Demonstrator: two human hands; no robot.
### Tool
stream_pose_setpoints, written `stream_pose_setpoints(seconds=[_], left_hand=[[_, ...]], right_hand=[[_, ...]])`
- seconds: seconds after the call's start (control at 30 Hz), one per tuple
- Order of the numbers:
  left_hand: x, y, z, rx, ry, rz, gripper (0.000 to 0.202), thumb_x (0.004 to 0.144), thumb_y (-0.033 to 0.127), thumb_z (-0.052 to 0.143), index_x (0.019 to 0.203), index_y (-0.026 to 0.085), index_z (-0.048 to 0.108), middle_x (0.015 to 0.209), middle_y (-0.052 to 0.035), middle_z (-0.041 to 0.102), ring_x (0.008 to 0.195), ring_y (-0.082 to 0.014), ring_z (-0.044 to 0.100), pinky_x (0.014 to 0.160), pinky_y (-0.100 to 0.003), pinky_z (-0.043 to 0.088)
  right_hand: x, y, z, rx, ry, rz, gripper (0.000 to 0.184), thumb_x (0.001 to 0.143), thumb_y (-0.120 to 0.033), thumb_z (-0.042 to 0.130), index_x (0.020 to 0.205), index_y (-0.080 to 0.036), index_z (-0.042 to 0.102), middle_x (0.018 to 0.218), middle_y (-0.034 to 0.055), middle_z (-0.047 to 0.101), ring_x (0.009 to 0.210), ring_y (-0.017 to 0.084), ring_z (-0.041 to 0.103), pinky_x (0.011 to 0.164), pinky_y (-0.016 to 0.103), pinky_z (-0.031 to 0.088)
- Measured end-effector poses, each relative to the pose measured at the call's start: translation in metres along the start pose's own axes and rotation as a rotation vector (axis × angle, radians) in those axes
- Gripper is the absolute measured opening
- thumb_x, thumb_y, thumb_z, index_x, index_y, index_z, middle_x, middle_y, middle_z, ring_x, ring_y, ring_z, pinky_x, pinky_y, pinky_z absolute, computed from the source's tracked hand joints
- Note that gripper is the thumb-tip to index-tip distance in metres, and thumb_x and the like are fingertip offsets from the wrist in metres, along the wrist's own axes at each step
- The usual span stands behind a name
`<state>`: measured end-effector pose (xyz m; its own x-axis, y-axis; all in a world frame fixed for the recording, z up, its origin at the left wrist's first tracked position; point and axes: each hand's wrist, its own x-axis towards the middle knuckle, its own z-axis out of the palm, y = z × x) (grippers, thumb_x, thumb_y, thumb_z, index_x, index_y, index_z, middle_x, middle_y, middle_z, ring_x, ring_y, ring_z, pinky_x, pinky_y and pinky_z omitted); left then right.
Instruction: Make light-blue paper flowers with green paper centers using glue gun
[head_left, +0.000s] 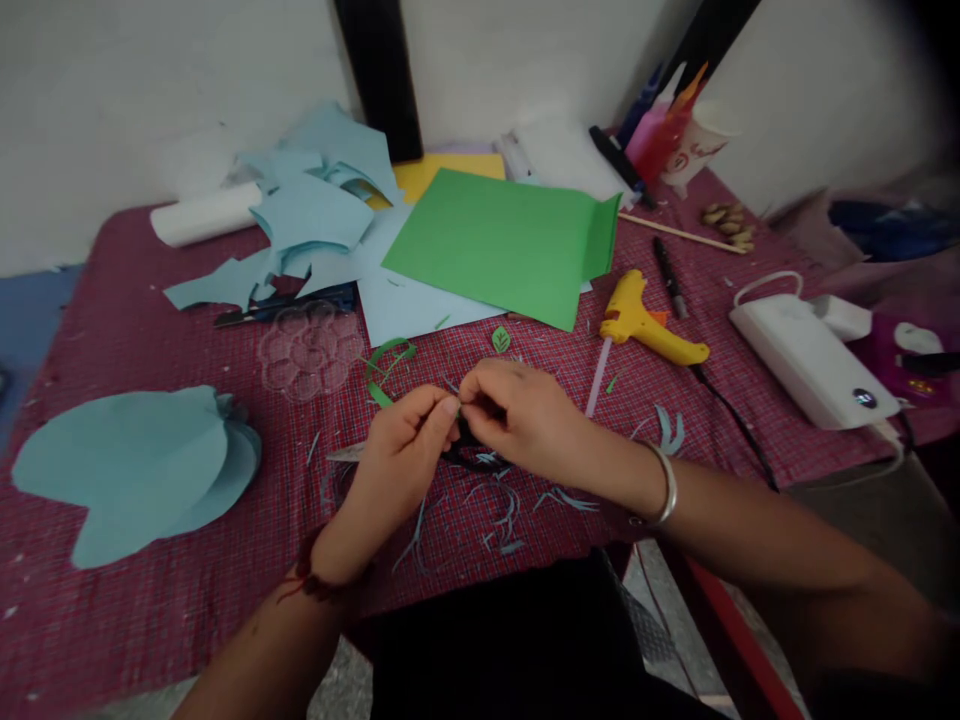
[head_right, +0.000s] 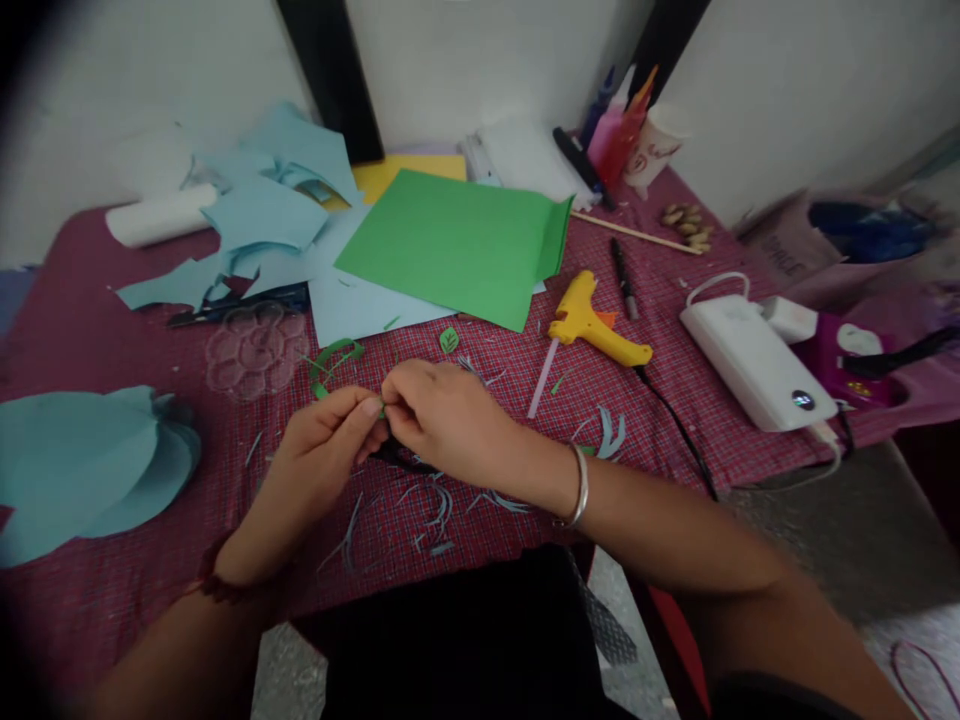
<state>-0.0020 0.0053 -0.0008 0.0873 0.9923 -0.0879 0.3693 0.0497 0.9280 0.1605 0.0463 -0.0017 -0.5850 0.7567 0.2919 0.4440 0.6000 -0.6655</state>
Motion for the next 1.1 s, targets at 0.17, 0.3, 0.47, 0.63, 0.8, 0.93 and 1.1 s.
stream_pose_setpoints(seconds=[0.17,0.3,0.47,0.63,0.8,0.93,1.1], left_hand=[[-0.005,0.000,0.002,0.093,0.072,0.025,0.031,0.091,0.031,0.048,0.063,0.019,0.051,0.057,0.0038,0.048,0.055,-0.0104,0.045,0.052,-0.023,0.035],[-0.010,0.000,0.003,0.097,0.096,0.004,0.032,0.091,0.033,0.048,0.062,0.019,0.050,0.057,0.0034,0.046,0.054,-0.0114,0.043,0.050,-0.023,0.034],[-0.010,0.004,0.003,0.043,0.061,-0.012,0.018,0.086,0.028,0.052,0.071,0.020,0.058,0.063,0.0021,0.056,0.059,-0.0131,0.049,0.055,-0.024,0.040],[-0.003,0.005,0.000,-0.067,0.017,-0.047,0.015,0.082,0.025,0.056,0.068,0.018,0.059,0.062,0.0025,0.054,0.060,-0.0116,0.049,0.056,-0.023,0.040],[0.000,0.004,-0.002,-0.103,-0.017,-0.042,0.013,0.080,0.025,0.059,0.070,0.017,0.061,0.062,0.0031,0.053,0.057,-0.0097,0.045,0.054,-0.022,0.036],[0.000,0.002,-0.003,-0.103,0.022,-0.050,0.018,0.081,0.026,0.057,0.065,0.018,0.056,0.055,0.0051,0.047,0.051,-0.0084,0.039,0.049,-0.022,0.030],[0.001,0.004,-0.003,-0.084,0.062,-0.036,0.017,0.076,0.025,0.057,0.062,0.017,0.055,0.056,0.0041,0.047,0.053,-0.0093,0.041,0.051,-0.022,0.033]], right_hand=[[-0.004,-0.005,0.007,-0.185,-0.006,-0.052,0.014,0.091,-0.015,0.045,0.086,-0.015,0.058,0.082,0.0060,0.062,0.076,0.017,0.053,0.073,0.030,0.038],[-0.005,-0.003,0.013,-0.292,-0.006,-0.125,0.016,0.092,-0.017,0.043,0.086,-0.014,0.058,0.081,0.0069,0.062,0.075,0.019,0.051,0.071,0.032,0.037],[-0.003,-0.001,0.010,-0.284,-0.005,-0.157,0.016,0.091,-0.016,0.043,0.083,-0.014,0.057,0.078,0.0067,0.061,0.073,0.019,0.050,0.070,0.033,0.035],[0.004,0.004,-0.004,-0.009,-0.033,-0.093,0.008,0.085,-0.013,0.049,0.081,-0.018,0.054,0.077,0.0012,0.060,0.073,0.015,0.052,0.071,0.029,0.036],[0.007,0.008,-0.008,0.245,-0.032,0.044,0.007,0.083,-0.015,0.052,0.077,-0.018,0.054,0.072,-0.0019,0.056,0.066,0.011,0.050,0.064,0.026,0.036],[0.008,0.008,-0.007,0.543,-0.001,0.185,0.014,0.090,-0.026,0.047,0.088,-0.017,0.057,0.072,-0.0020,0.056,0.064,0.010,0.052,0.059,0.025,0.039],[0.009,0.006,-0.001,0.686,-0.115,0.228,0.012,0.076,-0.018,0.058,0.087,-0.018,0.055,0.073,-0.0035,0.055,0.064,0.010,0.050,0.058,0.024,0.040]])
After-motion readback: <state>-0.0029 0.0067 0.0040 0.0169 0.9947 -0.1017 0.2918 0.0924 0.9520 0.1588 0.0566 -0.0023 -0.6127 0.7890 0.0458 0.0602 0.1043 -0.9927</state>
